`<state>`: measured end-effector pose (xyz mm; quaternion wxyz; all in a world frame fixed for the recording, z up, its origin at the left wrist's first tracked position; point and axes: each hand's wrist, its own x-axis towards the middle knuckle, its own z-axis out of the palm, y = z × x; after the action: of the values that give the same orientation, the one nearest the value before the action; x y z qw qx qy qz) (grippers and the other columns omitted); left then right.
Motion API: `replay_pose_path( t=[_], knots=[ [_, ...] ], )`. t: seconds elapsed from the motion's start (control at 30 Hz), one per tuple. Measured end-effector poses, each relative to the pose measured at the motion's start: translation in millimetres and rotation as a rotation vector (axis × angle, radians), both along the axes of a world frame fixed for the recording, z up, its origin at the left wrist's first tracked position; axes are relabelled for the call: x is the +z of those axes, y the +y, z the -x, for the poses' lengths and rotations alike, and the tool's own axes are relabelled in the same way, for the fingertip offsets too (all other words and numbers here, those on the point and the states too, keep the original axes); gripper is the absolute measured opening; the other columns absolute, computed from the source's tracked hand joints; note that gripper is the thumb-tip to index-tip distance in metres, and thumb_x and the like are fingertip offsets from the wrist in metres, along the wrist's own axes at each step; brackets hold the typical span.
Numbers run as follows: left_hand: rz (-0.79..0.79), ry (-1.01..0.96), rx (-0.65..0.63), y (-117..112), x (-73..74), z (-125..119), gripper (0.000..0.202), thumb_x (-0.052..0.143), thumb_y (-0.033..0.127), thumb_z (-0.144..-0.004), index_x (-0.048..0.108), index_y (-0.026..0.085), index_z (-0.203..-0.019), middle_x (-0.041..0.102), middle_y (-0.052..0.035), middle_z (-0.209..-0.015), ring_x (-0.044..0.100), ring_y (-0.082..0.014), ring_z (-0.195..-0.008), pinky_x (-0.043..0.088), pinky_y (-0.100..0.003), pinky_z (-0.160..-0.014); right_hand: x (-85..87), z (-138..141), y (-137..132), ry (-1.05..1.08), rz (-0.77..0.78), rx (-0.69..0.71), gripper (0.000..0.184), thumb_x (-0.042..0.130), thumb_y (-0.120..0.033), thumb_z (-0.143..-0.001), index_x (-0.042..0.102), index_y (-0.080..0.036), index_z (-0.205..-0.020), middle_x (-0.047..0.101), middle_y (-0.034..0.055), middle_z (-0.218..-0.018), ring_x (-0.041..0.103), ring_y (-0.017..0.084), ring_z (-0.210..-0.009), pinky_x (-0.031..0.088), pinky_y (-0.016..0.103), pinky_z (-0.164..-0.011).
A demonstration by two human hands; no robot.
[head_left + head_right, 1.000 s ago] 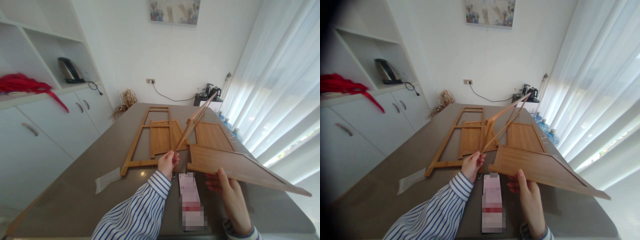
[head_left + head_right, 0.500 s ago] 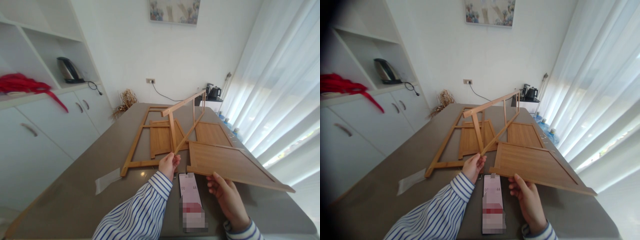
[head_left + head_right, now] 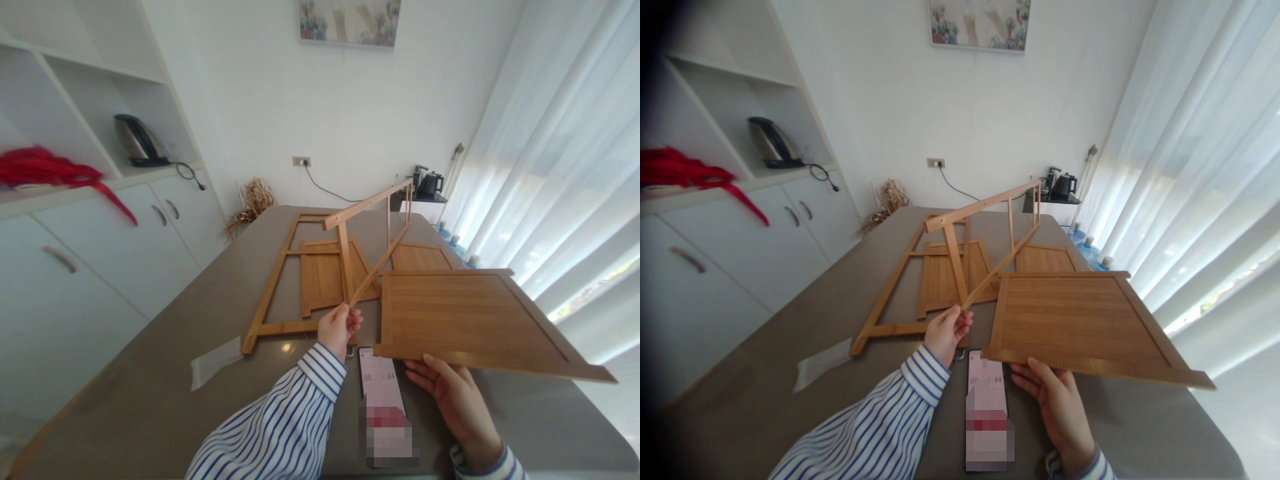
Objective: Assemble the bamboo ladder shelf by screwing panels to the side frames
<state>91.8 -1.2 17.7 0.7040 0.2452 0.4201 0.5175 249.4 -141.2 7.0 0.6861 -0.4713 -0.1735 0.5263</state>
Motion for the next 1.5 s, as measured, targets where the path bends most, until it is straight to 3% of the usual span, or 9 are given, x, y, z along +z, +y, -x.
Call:
replay_pose_path(
  t=[0.23, 0.5, 0.73, 1.03, 1.33, 1.5],
  knots=[
    [-0.012, 0.026, -0.019, -2.4, -0.7, -0.4, 0.012, 0.059, 0.02, -0.08, 0.06, 0.009, -0.083, 0.065, -0.0064, -0.067, 0.057, -0.0068, -0.049, 0.044, -0.016, -0.045, 7.1, -10.4, 0.9, -0.035, -0.008, -0.02, 0.028, 0.074, -0.027, -0.063, 0.066, -0.018, -0.088, 0.069, 0.0079, -0.092, 0.065, 0.031, -0.09, 0.054, 0.045, -0.073],
    [-0.02, 0.1, -0.022, -0.2, -5.3, -0.8, 0.021, 0.059, 0.018, -0.08, 0.06, 0.007, -0.098, 0.062, -0.0032, -0.061, 0.055, -0.0065, -0.045, 0.044, -0.017, -0.043, 13.3, -22.3, 11.0, -0.091, 0.005, -0.006, 0.025, 0.076, -0.024, -0.061, 0.067, -0.018, -0.084, 0.069, 0.0053, -0.085, 0.066, 0.029, -0.083, 0.055, 0.033, -0.055],
    [-0.084, 0.14, -0.048, -2.3, -4.9, -0.2, 0.018, 0.059, 0.022, -0.079, 0.06, 0.007, -0.09, 0.061, -0.0024, -0.06, 0.055, -0.0075, -0.044, 0.045, -0.018, -0.042, 14.2, -24.1, 16.5, -0.052, 0.0, 0.006, 0.022, 0.076, -0.021, -0.061, 0.068, -0.017, -0.081, 0.068, 0.0031, -0.082, 0.067, 0.025, -0.08, 0.054, 0.028, -0.053],
    [-0.089, 0.128, -0.101, -8.9, -0.8, -0.9, 0.021, 0.063, 0.03, -0.075, 0.059, 0.009, -0.072, 0.061, -0.0027, -0.058, 0.053, -0.0067, -0.043, 0.043, -0.017, -0.041, 21.0, -21.5, 22.2, -0.097, -0.082, -0.019, 0.022, 0.077, -0.026, -0.061, 0.069, -0.014, -0.077, 0.069, 0.008, -0.088, 0.065, 0.03, -0.09, 0.057, 0.038, -0.067],
    [-0.051, 0.176, -0.155, -5.5, -2.4, 3.1, 0.02, 0.057, 0.019, -0.078, 0.059, 0.009, -0.061, 0.058, -0.0024, -0.051, 0.049, -0.0057, -0.039, 0.041, -0.017, -0.039, 46.7, -14.9, 47.7, -0.278, -0.14, 0.068, 0.029, 0.077, -0.031, -0.061, 0.069, -0.011, -0.08, 0.07, 0.0103, -0.081, 0.066, 0.027, -0.083, 0.054, 0.043, -0.078],
    [0.006, 0.145, -0.179, -4.0, -2.9, 2.6, 0.016, 0.058, 0.015, -0.078, 0.061, 0.008, -0.063, 0.064, -0.0075, -0.059, 0.053, -0.0064, -0.043, 0.042, -0.016, -0.041, 60.3, -16.5, 57.1, -0.377, -0.136, 0.128, 0.031, 0.076, -0.034, -0.063, 0.069, -0.009, -0.08, 0.07, 0.0122, -0.081, 0.067, 0.026, -0.081, 0.054, 0.04, -0.078]
  ],
)
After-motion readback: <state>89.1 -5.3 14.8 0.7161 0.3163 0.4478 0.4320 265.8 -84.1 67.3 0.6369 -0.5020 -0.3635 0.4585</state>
